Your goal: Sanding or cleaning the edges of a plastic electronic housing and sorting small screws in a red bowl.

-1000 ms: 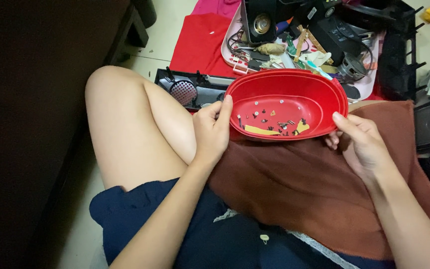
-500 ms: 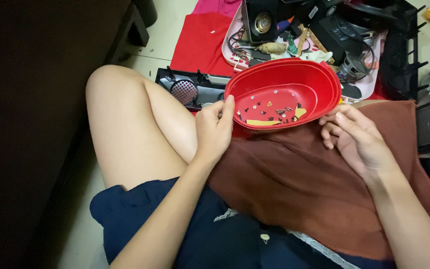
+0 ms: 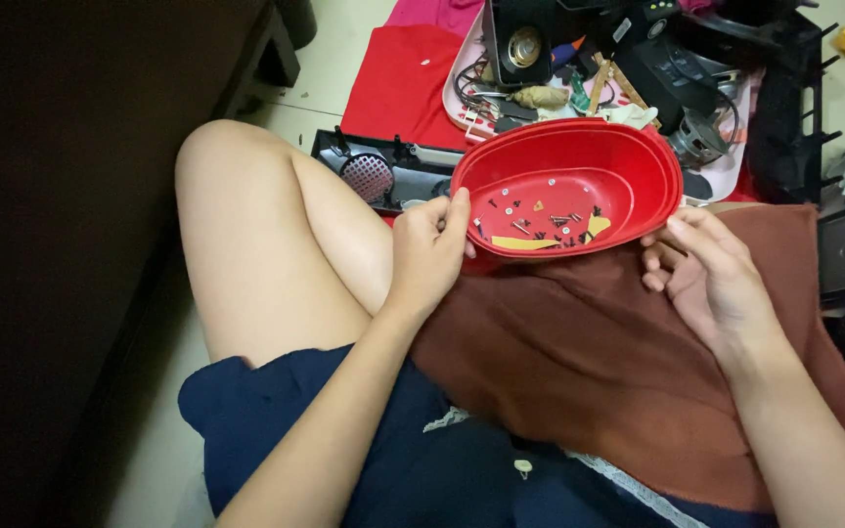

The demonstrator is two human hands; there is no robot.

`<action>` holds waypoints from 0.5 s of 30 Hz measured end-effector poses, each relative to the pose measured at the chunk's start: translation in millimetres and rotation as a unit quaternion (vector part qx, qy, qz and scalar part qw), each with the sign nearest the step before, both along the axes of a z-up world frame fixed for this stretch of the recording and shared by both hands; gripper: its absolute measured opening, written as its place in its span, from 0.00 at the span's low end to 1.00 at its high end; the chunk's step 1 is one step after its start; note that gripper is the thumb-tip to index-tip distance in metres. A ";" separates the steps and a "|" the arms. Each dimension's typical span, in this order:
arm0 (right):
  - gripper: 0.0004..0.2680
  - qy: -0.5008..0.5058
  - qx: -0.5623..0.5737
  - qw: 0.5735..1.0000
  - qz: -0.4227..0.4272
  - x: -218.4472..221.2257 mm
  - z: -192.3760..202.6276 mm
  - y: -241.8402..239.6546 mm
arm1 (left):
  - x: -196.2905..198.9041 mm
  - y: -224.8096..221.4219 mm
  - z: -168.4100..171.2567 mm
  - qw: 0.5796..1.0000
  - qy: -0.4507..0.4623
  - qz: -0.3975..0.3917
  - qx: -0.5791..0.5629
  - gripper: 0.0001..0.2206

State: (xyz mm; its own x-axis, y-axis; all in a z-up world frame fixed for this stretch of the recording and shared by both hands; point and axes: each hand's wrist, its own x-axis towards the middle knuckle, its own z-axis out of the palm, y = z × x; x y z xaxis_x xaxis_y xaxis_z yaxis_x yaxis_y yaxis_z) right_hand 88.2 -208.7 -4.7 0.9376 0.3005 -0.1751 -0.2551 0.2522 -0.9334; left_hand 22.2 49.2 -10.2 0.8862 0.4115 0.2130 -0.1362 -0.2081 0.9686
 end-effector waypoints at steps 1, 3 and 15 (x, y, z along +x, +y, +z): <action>0.06 0.002 -0.002 1.000 0.000 -2.0 1.0 1.0 | -0.4 0.1 -0.6 1.000 0.002 0.000 -0.002 0.17; 0.03 -0.017 -0.019 1.000 -0.006 -4.6 3.1 3.4 | 0.1 0.5 -1.1 0.999 -0.022 0.005 0.025 0.18; 0.03 -0.017 -0.035 0.999 -0.014 -1.9 -0.1 3.1 | -1.3 1.3 0.4 0.999 -0.040 0.006 0.006 0.17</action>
State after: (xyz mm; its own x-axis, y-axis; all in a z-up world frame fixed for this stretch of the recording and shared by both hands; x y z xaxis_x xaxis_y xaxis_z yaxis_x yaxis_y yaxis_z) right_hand 86.3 -205.6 -4.7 0.9514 0.2615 -0.1625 -0.2165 0.1930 -0.9570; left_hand 20.9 50.6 -9.9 0.8611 0.4190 0.2881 -0.2109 -0.2212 0.9521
